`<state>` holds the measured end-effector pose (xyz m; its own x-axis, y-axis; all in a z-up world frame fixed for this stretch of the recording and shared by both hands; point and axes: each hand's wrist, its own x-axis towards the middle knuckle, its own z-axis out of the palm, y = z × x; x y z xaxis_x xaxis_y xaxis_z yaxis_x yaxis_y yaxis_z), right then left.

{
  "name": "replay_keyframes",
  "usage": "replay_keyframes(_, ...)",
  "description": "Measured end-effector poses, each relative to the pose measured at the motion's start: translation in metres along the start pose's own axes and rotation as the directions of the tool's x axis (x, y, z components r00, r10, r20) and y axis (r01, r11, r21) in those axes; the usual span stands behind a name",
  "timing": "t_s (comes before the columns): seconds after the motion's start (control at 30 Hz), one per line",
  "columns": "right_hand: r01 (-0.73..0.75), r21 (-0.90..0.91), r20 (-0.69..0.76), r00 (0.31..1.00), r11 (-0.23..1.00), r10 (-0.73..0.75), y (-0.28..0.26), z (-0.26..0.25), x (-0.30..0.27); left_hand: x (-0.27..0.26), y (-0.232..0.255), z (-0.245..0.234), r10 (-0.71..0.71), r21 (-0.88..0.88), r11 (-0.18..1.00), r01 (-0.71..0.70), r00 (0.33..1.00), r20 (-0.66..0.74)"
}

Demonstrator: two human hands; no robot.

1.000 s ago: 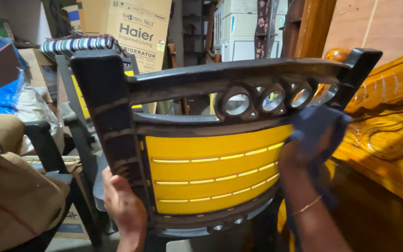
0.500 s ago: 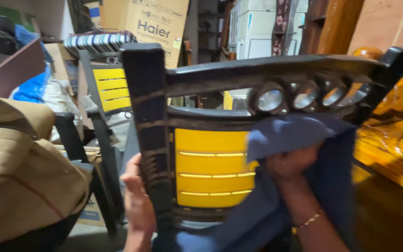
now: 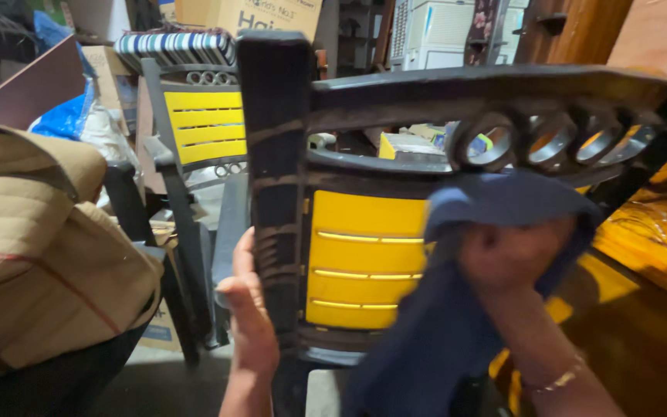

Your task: The person wipes a black plastic chair with a blue cloth, cleaning the seat, armrests, legs, and backrest. The person then moves to a second chair with a yellow backrest and wipes its frame and backrest with the same cloth.

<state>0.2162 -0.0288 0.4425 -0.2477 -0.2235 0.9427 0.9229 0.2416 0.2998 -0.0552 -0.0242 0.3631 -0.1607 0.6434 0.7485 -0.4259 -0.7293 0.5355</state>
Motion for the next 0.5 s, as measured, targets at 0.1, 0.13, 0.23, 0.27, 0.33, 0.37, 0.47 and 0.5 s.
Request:
replay_keyframes(0.1, -0.164, -0.032, -0.014, 0.986, 0.986, 0.164, -0.020, 0.024, -0.010, -0.002, 0.001, 0.000, -0.007, 0.038, 0.999, 0.006, 1.000, 0.014)
replay_keyframes(0.13, -0.207, -0.025, -0.002, 0.978, 0.978, 0.207, -0.040, 0.037, -0.010, -0.004, 0.002, 0.000, -0.026, 0.005, 1.000, 0.026, 0.999, 0.029)
replay_keyframes(0.23, -0.108, -0.017, 0.000, 0.994, 0.994, 0.108, -0.119, 0.075, 0.008, 0.000, 0.001, -0.003, -0.027, -0.082, 0.996, 0.031, 0.999, 0.044)
replay_keyframes(0.27, -0.118, 0.003, -0.002, 0.993, 0.993, 0.118, -0.134, 0.081, 0.012, -0.002, -0.001, -0.004, -0.029, -0.109, 0.993, 0.033, 0.999, 0.041)
replay_keyframes(0.33, -0.018, 0.041, -0.019, 1.000, 0.999, 0.019, -0.122, 0.079, 0.017, -0.002, -0.001, -0.008, -0.047, -0.148, 0.987, 0.057, 0.996, 0.069)
replay_keyframes(0.37, 0.031, 0.057, -0.030, 0.999, 0.998, -0.029, -0.113, 0.077, 0.017, -0.001, 0.000, -0.010, -0.055, -0.167, 0.984, 0.069, 0.995, 0.087)
replay_keyframes(0.47, 0.142, 0.023, -0.069, 0.988, 0.990, -0.140, -0.072, 0.051, 0.014, -0.001, 0.008, -0.010, -0.053, -0.064, 0.996, 0.057, 0.997, 0.060)
replay_keyframes(0.5, 0.104, 0.016, -0.059, 0.993, 0.994, -0.103, -0.063, 0.041, 0.015, -0.001, 0.012, -0.011, -0.075, -0.067, 0.995, 0.080, 0.995, 0.073)
